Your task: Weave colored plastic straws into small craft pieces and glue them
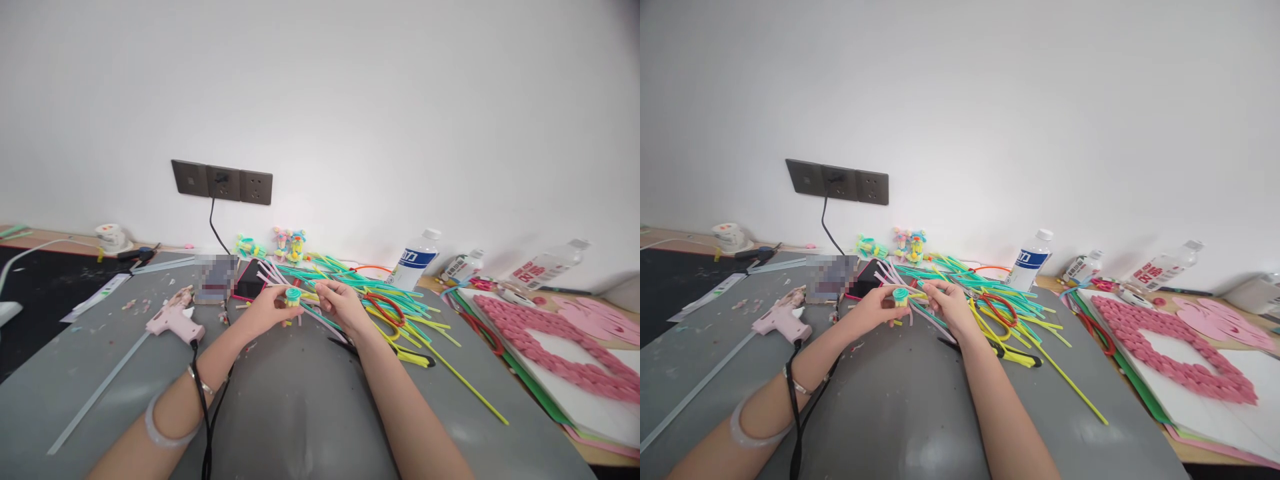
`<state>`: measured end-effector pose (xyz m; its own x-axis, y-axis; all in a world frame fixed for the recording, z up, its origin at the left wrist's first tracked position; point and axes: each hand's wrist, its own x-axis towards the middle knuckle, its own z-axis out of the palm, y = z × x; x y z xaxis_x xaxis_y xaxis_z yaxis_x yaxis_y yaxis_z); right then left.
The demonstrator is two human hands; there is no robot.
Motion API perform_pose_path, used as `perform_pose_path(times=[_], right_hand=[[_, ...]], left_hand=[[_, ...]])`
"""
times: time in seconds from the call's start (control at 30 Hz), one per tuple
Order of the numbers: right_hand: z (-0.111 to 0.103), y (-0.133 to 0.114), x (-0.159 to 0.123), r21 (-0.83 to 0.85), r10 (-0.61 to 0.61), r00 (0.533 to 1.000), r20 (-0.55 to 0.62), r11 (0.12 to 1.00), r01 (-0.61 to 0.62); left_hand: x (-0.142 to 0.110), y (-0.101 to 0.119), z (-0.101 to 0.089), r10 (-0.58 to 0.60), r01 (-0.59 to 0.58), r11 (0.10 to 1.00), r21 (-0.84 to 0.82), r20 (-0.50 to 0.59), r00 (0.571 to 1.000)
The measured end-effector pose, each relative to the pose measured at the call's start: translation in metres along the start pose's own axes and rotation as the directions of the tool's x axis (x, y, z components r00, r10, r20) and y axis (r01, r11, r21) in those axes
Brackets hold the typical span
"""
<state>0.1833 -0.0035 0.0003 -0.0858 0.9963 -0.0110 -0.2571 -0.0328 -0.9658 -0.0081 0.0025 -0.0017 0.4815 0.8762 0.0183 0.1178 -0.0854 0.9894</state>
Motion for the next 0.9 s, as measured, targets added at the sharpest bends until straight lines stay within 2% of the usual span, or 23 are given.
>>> perform_pose_path(times=[0.17,0.4,0.53,0.63,0.73,0.83,0.9], right_hand=[[0.003,-0.001,-0.001,-0.004,0.009,1.0,0.016,1.0,-0.009],[0.002,0.0,0.0,0.034,0.023,1.0,0.01,0.999,-0.023],[0.002,0.0,0.0,0.046,0.018,1.0,0.021,0.999,-0.019],[0.002,0.001,0.001,0.028,0.018,1.0,0.013,0.999,-0.018],[0.002,0.002,0.001,0.019,0.028,1.0,-0.001,0.999,-0.028],[0.001,0.003,0.001,0.035,0.014,1.0,0.001,0.999,-0.014],[0.0,0.004,0.002,0.057,-0.001,1.0,0.01,0.998,0.001]], left_hand=[[0.0,0.0,-0.001,-0.022,0.022,1.0,0.006,0.051,0.998],[-0.004,0.01,0.003,-0.104,0.118,0.983,-0.137,0.108,0.989],[-0.002,0.005,0.004,-0.102,0.119,0.981,-0.152,0.11,0.989],[0.0,-0.003,0.004,-0.065,0.071,0.996,-0.059,0.095,0.993],[-0.002,-0.004,0.005,0.002,-0.007,0.999,0.043,0.126,0.992],[-0.007,0.001,0.007,0.064,-0.108,0.975,0.193,0.219,0.974],[-0.01,0.005,0.009,0.126,-0.24,0.913,0.331,0.33,0.936]])
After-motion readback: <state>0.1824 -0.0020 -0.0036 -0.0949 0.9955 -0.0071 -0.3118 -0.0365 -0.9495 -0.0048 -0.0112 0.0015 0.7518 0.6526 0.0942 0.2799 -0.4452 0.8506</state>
